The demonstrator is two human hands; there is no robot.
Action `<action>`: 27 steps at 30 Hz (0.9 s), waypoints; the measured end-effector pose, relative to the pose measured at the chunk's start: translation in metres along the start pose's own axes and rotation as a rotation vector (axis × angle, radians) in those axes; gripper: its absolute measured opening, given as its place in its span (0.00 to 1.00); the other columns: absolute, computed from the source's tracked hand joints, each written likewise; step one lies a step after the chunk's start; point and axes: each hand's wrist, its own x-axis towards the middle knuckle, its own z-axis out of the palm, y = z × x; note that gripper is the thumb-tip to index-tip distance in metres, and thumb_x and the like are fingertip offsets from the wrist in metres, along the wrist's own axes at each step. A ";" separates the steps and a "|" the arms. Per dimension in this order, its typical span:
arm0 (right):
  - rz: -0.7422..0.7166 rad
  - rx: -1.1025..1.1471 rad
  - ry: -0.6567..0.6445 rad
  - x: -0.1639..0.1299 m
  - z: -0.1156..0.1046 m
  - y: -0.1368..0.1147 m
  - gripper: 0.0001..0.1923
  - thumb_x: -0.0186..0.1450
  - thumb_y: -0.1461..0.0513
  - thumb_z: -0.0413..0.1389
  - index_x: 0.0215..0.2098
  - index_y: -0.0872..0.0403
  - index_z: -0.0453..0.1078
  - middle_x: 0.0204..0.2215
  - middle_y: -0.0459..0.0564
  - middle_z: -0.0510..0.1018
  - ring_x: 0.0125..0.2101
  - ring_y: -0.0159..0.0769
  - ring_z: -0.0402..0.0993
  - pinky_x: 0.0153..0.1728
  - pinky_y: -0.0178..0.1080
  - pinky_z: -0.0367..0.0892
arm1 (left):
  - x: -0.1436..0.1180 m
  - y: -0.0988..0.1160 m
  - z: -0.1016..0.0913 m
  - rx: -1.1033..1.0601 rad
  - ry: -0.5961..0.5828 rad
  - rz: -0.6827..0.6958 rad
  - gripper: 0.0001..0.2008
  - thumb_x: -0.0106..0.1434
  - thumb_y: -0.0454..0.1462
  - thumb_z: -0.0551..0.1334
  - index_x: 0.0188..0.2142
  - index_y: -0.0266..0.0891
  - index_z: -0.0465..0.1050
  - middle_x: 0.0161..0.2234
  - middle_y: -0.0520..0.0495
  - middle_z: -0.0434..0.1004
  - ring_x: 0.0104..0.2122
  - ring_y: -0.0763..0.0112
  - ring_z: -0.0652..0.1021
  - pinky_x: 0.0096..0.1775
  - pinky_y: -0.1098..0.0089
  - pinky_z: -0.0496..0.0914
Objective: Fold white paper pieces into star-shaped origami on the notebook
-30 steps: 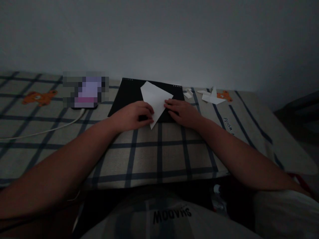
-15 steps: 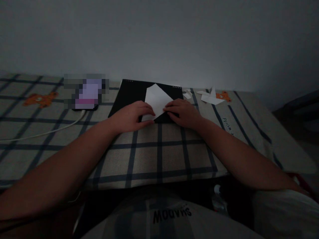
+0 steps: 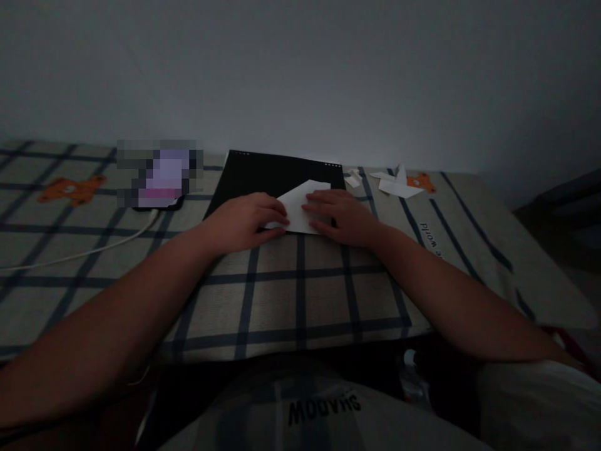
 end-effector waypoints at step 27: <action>0.112 -0.101 -0.143 0.006 0.001 -0.007 0.25 0.79 0.58 0.49 0.69 0.54 0.74 0.71 0.57 0.74 0.65 0.54 0.72 0.65 0.59 0.66 | 0.003 -0.004 0.008 0.020 -0.012 -0.147 0.26 0.74 0.48 0.54 0.60 0.35 0.77 0.66 0.32 0.75 0.63 0.43 0.75 0.66 0.44 0.67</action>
